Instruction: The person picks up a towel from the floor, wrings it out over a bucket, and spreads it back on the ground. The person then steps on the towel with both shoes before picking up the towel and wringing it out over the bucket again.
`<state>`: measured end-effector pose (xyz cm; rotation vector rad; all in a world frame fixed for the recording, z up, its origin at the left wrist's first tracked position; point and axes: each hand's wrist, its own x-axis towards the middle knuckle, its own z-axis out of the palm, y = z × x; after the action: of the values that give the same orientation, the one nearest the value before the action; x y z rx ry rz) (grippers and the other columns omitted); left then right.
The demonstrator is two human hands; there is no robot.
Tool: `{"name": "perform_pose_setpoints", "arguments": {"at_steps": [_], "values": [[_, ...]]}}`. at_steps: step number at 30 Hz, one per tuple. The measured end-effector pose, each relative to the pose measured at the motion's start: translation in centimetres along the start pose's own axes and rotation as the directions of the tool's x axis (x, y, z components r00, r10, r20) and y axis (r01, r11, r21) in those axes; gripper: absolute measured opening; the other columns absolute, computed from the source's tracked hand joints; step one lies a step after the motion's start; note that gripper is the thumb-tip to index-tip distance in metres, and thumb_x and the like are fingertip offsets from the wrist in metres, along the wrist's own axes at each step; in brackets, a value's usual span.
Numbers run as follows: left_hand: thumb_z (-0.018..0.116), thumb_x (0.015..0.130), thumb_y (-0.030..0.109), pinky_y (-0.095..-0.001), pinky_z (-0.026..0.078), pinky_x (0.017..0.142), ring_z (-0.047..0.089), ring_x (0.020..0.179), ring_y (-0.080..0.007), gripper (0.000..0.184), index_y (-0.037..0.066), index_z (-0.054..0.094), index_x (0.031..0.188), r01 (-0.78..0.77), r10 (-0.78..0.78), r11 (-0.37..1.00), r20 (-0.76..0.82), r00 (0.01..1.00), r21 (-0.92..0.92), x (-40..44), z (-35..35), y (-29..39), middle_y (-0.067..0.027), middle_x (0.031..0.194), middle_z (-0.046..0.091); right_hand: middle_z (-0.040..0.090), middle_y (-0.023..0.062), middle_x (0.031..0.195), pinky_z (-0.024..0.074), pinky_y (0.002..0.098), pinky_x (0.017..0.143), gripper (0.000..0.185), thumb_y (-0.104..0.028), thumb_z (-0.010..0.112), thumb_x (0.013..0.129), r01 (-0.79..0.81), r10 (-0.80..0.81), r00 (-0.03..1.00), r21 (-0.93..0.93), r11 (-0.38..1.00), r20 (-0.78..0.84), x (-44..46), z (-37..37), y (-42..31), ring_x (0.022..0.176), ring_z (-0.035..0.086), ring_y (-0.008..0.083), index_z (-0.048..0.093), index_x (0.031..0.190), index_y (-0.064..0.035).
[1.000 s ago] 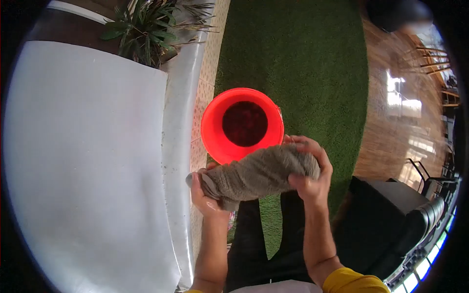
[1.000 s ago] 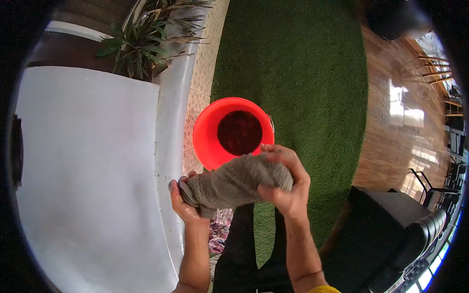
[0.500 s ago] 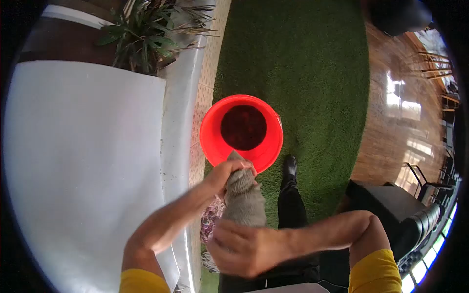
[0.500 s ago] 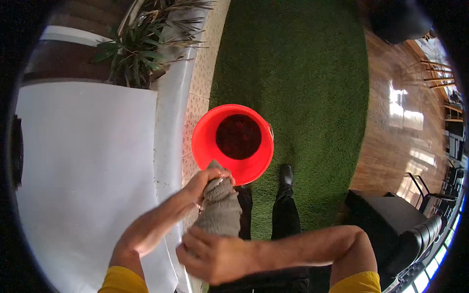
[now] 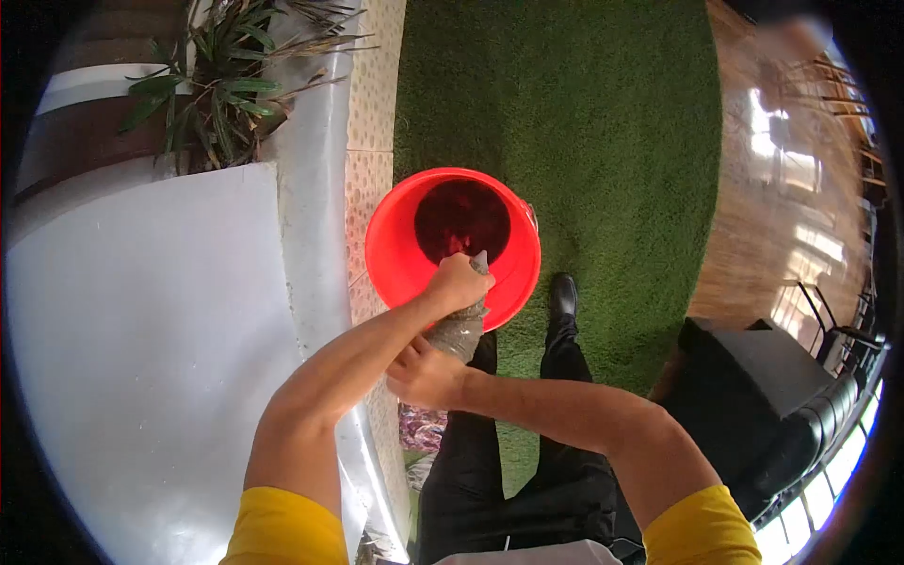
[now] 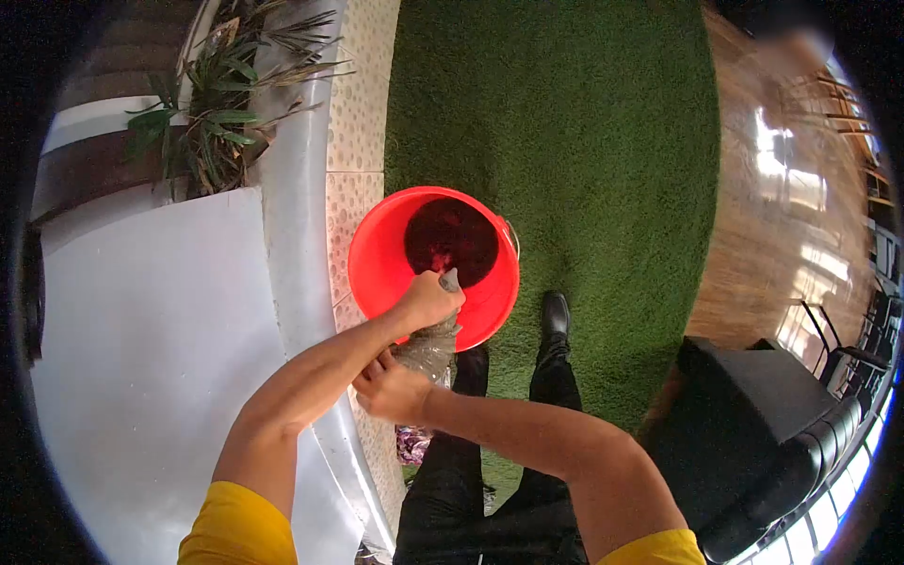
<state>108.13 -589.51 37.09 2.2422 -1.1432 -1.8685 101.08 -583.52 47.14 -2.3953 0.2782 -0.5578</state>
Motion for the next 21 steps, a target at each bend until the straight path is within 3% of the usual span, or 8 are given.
{"name": "perform_pose_setpoints", "arguments": {"at_steps": [3,6,7,10,13,21], "values": [[0.063,0.070,0.026,-0.0453,0.051,0.078,0.064,0.087,-0.0410,0.034,-0.005,0.066,0.085,0.030,-0.029,0.989,-0.012,1.000,0.147,0.4,-0.3,1.4,-0.0294,0.086,0.065,0.062,0.0112,0.097,0.0454,0.0476,0.089,0.022,-0.020,0.056,0.071,-0.091,0.090,0.994,0.018,0.996,0.070,-1.2,4.9,1.1,0.100,0.058,0.0290,0.065,0.086,-0.0071],[0.062,0.071,0.028,-0.0467,0.051,0.080,0.064,0.090,-0.0416,0.037,-0.004,0.067,0.089,0.055,-0.043,0.975,-0.060,0.997,0.214,2.4,1.2,0.1,-0.0285,0.091,0.065,0.062,0.0149,0.103,0.0443,0.0443,0.092,0.024,-0.017,0.054,0.076,-0.266,0.190,0.941,0.270,0.925,0.280,-1.1,7.6,2.3,0.100,0.059,0.0318,0.064,0.095,-0.0068],[0.061,0.071,0.028,-0.0473,0.051,0.081,0.063,0.090,-0.0414,0.037,-0.004,0.067,0.089,0.072,-0.058,0.974,-0.070,0.996,0.215,2.9,1.7,-0.4,-0.0280,0.092,0.065,0.063,0.0152,0.107,0.0436,0.0413,0.095,0.029,-0.018,0.053,0.080,-0.374,0.274,0.906,0.308,0.875,0.323,-1.3,8.1,2.4,0.108,0.056,0.0294,0.065,0.103,-0.0055],[0.061,0.073,0.029,-0.0482,0.051,0.082,0.063,0.092,-0.0409,0.037,-0.002,0.067,0.091,0.101,-0.080,0.967,-0.098,0.992,0.235,3.2,3.0,-0.5,-0.0266,0.094,0.065,0.058,0.0154,0.121,0.0335,0.0405,0.105,0.034,-0.022,0.051,0.085,-0.343,0.244,0.917,0.311,0.886,0.316,-2.1,8.8,2.8,0.119,0.049,0.0299,0.060,0.115,-0.0076],[0.061,0.075,0.030,-0.0481,0.051,0.081,0.063,0.092,-0.0404,0.036,-0.001,0.067,0.092,0.105,-0.070,0.956,-0.135,0.988,0.273,3.6,3.9,-0.9,-0.0260,0.094,0.065,0.050,0.0145,0.133,0.0231,0.0397,0.112,0.038,-0.024,0.048,0.088,-0.464,0.271,0.826,0.325,0.824,0.494,-3.4,10.8,3.2,0.126,0.042,0.0275,0.055,0.123,-0.0092],[0.056,0.082,0.032,-0.0478,0.051,0.083,0.063,0.093,-0.0409,0.036,-0.001,0.067,0.093,0.098,-0.047,0.947,-0.170,0.984,0.305,2.3,5.7,-1.1,-0.0269,0.095,0.064,0.052,0.0146,0.123,0.0297,0.0426,0.106,0.034,-0.024,0.054,0.084,-0.519,0.297,0.784,0.312,0.796,0.546,-4.0,11.7,1.9,0.120,0.045,0.0288,0.058,0.114,-0.0094]]}}
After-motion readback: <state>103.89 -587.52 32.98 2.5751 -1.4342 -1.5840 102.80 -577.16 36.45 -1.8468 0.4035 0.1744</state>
